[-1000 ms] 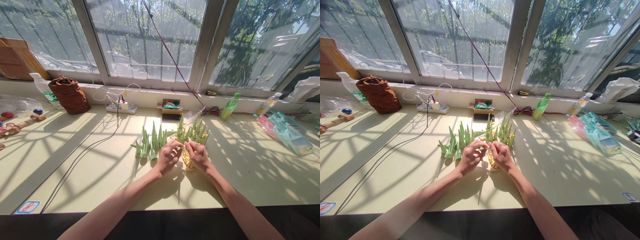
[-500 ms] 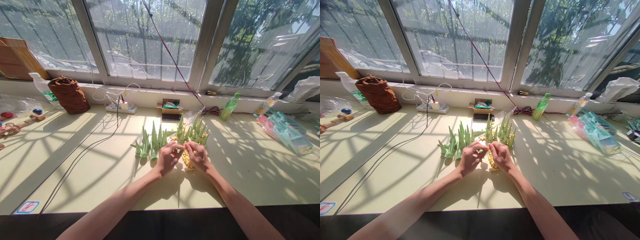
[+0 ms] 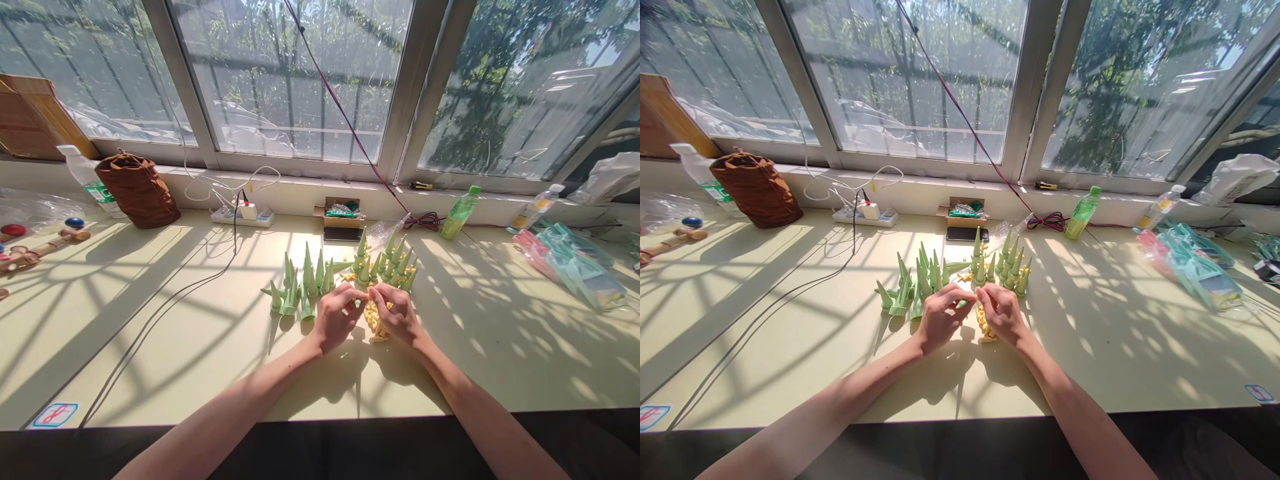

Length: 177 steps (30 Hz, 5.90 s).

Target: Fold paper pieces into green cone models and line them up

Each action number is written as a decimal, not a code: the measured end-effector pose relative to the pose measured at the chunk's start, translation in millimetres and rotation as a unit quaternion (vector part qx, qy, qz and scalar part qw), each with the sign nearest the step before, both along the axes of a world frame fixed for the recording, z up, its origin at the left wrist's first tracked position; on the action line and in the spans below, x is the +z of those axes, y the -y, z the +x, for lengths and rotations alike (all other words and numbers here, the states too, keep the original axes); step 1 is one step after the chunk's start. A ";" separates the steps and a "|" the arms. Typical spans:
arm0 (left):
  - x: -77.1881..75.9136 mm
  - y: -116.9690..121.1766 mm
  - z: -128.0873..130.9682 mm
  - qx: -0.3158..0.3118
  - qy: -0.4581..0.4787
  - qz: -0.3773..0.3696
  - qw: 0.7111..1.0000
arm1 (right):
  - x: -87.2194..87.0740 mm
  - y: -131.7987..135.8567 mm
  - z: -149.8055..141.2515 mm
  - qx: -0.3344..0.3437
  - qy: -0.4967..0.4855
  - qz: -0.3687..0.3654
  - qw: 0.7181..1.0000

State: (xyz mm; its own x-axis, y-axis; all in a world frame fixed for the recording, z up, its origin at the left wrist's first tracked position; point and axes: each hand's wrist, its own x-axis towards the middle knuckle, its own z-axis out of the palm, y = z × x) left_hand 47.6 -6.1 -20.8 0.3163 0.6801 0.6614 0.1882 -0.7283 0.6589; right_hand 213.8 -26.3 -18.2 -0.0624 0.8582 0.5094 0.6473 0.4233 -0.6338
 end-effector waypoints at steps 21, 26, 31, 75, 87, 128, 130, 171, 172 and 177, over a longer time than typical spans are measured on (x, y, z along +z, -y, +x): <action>-5.6 -0.5 -0.4 -0.020 -0.022 -0.009 1.000 | -1.4 -2.7 -2.2 -0.007 0.021 -0.021 1.000; -3.9 -0.2 0.4 -0.021 -0.030 -0.019 0.999 | -6.1 -6.5 -0.5 -0.013 0.017 -0.025 0.999; -2.5 -3.8 0.7 -0.009 -0.015 -0.029 0.999 | -6.2 -6.4 4.9 -0.022 -0.006 0.008 1.000; 2.9 1.8 2.0 -0.050 -0.162 -0.041 0.985 | 11.8 -17.3 28.3 -0.142 0.146 0.068 0.977; -0.2 1.6 1.8 -0.058 -0.164 -0.042 0.984 | 21.8 -25.5 26.1 -0.165 0.113 -0.012 0.980; -1.8 3.2 1.2 -0.071 -0.177 -0.041 0.981 | 10.6 -12.5 22.1 -0.077 0.305 0.039 0.949; -1.6 3.3 1.2 -0.073 -0.174 -0.044 0.981 | 10.4 -10.7 21.2 -0.072 0.293 0.040 0.953; 2.8 7.2 0.7 -0.059 -0.224 -0.041 0.972 | 47.0 -85.2 -41.4 -0.014 0.319 -0.111 0.941; 2.8 7.3 0.6 -0.056 -0.225 -0.041 0.972 | 45.2 -92.3 -43.3 -0.008 0.318 -0.114 0.941; 1.5 8.5 1.5 -0.041 -0.242 -0.042 0.969 | 25.1 -118.5 -47.5 -0.006 0.289 -0.133 0.948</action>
State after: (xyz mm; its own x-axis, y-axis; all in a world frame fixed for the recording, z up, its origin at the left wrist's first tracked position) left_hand 49.1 -14.6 -19.4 0.6307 0.6844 0.3658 0.4329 -0.7015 0.5661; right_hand 166.3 92.2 6.9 -0.2545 0.9540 0.1583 0.9225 0.2886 -0.2562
